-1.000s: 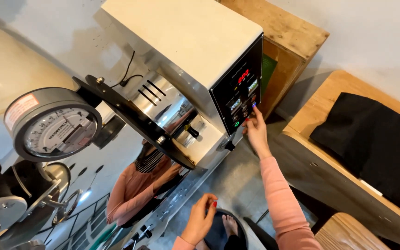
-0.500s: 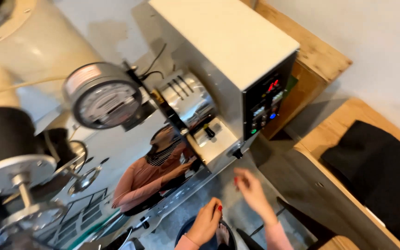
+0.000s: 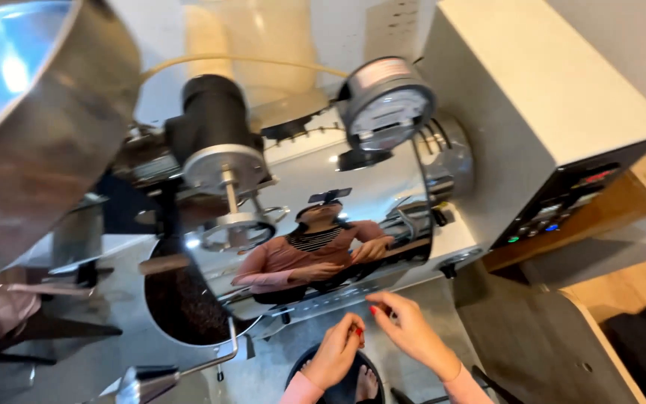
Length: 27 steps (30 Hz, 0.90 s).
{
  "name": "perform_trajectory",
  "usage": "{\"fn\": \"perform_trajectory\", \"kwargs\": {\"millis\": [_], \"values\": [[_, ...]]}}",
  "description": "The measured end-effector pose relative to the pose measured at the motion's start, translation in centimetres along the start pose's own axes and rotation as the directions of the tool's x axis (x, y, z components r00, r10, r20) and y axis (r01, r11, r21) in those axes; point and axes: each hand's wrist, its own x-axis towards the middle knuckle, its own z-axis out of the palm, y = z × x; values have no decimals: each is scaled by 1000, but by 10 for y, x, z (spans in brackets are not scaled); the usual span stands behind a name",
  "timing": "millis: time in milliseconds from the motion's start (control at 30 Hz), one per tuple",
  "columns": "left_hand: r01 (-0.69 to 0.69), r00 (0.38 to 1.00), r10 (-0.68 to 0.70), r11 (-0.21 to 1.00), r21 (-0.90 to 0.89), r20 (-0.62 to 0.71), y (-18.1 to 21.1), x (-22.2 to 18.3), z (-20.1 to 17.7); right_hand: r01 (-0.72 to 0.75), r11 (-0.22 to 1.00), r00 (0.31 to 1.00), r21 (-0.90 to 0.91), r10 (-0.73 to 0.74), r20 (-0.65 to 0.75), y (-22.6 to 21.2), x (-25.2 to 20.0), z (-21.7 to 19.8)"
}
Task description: Operating a coffee roasting machine, monitoring the process, and recording data on a log sheet.
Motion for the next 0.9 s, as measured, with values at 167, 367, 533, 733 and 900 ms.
{"fn": "perform_trajectory", "kwargs": {"millis": [167,367,533,733,900], "values": [[-83,994,83,997,0,-68,-9,-24,-44,318,946,917,-58,-323,-236,-66,14,23],[-41,991,37,999,-22,-130,-9,-46,-59,560,745,611,-362,-667,-426,-156,39,31],[-110,985,99,992,-66,-143,21,-58,-59,548,504,519,-668,-831,-202,-195,92,82],[-244,913,275,960,136,-302,94,-97,-111,507,349,302,-788,-928,-217,-195,132,109],[-290,754,357,934,209,-552,120,-123,-183,498,307,256,-811,-946,-200,-203,133,107]]}}
